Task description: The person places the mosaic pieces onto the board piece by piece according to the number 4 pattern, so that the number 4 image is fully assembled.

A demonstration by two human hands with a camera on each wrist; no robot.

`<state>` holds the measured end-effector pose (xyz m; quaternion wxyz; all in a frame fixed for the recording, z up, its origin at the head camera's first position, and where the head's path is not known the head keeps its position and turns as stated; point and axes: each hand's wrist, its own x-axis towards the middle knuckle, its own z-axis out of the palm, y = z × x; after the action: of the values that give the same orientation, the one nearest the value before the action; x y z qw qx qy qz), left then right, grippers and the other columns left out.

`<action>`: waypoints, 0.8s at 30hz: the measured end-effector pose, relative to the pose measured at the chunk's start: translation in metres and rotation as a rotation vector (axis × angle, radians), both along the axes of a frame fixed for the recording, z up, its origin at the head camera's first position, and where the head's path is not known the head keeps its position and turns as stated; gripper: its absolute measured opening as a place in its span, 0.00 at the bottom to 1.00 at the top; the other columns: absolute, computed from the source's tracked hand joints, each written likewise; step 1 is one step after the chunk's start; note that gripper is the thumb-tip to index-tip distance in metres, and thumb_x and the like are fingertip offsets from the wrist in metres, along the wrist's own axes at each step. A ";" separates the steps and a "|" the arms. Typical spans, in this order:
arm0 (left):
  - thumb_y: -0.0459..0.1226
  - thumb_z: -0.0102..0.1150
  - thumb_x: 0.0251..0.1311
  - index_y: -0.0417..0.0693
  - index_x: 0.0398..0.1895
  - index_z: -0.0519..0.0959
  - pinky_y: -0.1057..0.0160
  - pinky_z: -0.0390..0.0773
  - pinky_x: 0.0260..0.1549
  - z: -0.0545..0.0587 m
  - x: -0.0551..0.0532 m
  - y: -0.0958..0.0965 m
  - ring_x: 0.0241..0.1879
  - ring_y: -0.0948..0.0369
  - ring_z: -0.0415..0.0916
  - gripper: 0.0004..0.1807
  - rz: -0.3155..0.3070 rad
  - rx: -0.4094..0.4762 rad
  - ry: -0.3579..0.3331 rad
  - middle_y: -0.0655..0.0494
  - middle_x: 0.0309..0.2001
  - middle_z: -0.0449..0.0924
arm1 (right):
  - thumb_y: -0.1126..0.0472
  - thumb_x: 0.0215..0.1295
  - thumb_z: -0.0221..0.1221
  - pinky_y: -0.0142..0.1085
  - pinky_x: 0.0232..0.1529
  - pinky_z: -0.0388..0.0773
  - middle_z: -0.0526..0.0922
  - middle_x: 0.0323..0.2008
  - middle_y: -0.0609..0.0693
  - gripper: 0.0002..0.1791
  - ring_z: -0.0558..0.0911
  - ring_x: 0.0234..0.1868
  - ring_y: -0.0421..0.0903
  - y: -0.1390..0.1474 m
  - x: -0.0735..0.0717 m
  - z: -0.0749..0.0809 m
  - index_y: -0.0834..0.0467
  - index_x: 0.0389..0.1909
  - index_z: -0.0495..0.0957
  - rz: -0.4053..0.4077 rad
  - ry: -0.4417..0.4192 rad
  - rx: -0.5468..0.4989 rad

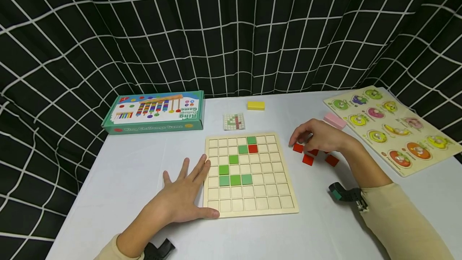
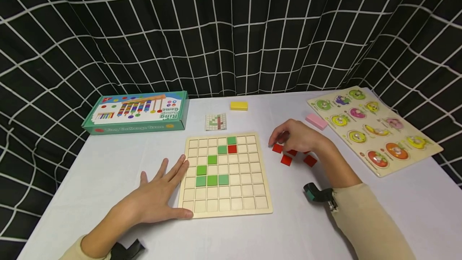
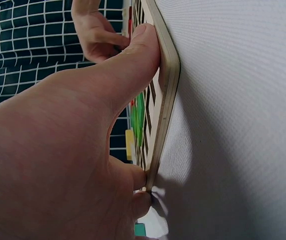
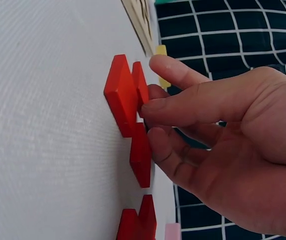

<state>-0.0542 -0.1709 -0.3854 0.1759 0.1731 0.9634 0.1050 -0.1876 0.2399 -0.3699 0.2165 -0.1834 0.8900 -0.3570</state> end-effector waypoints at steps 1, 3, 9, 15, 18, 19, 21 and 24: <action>0.77 0.66 0.44 0.55 0.86 0.44 0.10 0.45 0.57 0.000 0.000 0.000 0.83 0.35 0.36 0.72 -0.001 0.000 -0.001 0.61 0.87 0.33 | 0.80 0.53 0.65 0.37 0.33 0.82 0.87 0.45 0.53 0.20 0.78 0.46 0.53 0.000 -0.001 -0.001 0.57 0.42 0.89 0.006 0.005 0.003; 0.77 0.66 0.44 0.55 0.86 0.44 0.10 0.45 0.57 0.000 0.000 0.000 0.83 0.35 0.36 0.72 -0.001 0.001 -0.001 0.61 0.87 0.33 | 0.80 0.53 0.65 0.37 0.33 0.82 0.87 0.44 0.53 0.20 0.78 0.45 0.53 0.000 -0.001 -0.002 0.56 0.42 0.89 0.010 0.014 0.012; 0.77 0.65 0.44 0.54 0.86 0.45 0.09 0.45 0.56 -0.001 -0.001 0.000 0.83 0.35 0.36 0.72 -0.003 0.000 0.004 0.60 0.87 0.33 | 0.77 0.54 0.67 0.36 0.35 0.82 0.85 0.42 0.52 0.18 0.78 0.44 0.52 -0.001 -0.001 -0.004 0.54 0.41 0.90 0.011 0.041 0.042; 0.77 0.66 0.44 0.54 0.86 0.45 0.09 0.45 0.56 -0.002 -0.001 0.000 0.83 0.35 0.37 0.72 -0.004 -0.004 0.008 0.60 0.87 0.34 | 0.78 0.51 0.68 0.39 0.46 0.82 0.85 0.46 0.50 0.21 0.79 0.45 0.51 -0.002 0.000 -0.005 0.51 0.41 0.90 0.053 0.101 0.036; 0.77 0.66 0.44 0.54 0.86 0.45 0.09 0.46 0.56 -0.002 -0.001 0.000 0.83 0.34 0.37 0.72 -0.006 -0.005 0.012 0.60 0.87 0.34 | 0.78 0.51 0.69 0.40 0.48 0.81 0.86 0.45 0.49 0.21 0.79 0.44 0.50 -0.003 0.000 -0.005 0.50 0.40 0.91 0.078 0.121 0.030; 0.77 0.66 0.44 0.54 0.86 0.45 0.09 0.46 0.56 -0.002 -0.001 0.000 0.83 0.34 0.37 0.72 -0.006 -0.005 0.012 0.60 0.87 0.34 | 0.78 0.51 0.69 0.39 0.48 0.81 0.85 0.44 0.49 0.21 0.78 0.44 0.50 -0.003 0.000 -0.005 0.50 0.39 0.91 0.081 0.122 0.030; 0.77 0.66 0.44 0.54 0.86 0.45 0.09 0.45 0.56 -0.002 -0.001 0.000 0.83 0.34 0.37 0.72 -0.006 -0.004 0.013 0.59 0.87 0.34 | 0.76 0.53 0.70 0.38 0.46 0.81 0.85 0.44 0.49 0.19 0.78 0.43 0.50 -0.004 0.000 -0.005 0.50 0.39 0.91 0.080 0.122 0.034; 0.77 0.66 0.44 0.54 0.86 0.45 0.09 0.45 0.56 -0.002 -0.001 0.000 0.83 0.34 0.37 0.73 -0.004 -0.003 0.012 0.60 0.87 0.34 | 0.74 0.55 0.72 0.35 0.44 0.80 0.85 0.44 0.50 0.17 0.78 0.44 0.50 -0.005 0.000 -0.006 0.51 0.40 0.91 0.069 0.117 0.043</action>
<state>-0.0550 -0.1710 -0.3869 0.1708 0.1754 0.9642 0.1022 -0.1876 0.2350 -0.3756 0.1803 -0.2299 0.9016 -0.3189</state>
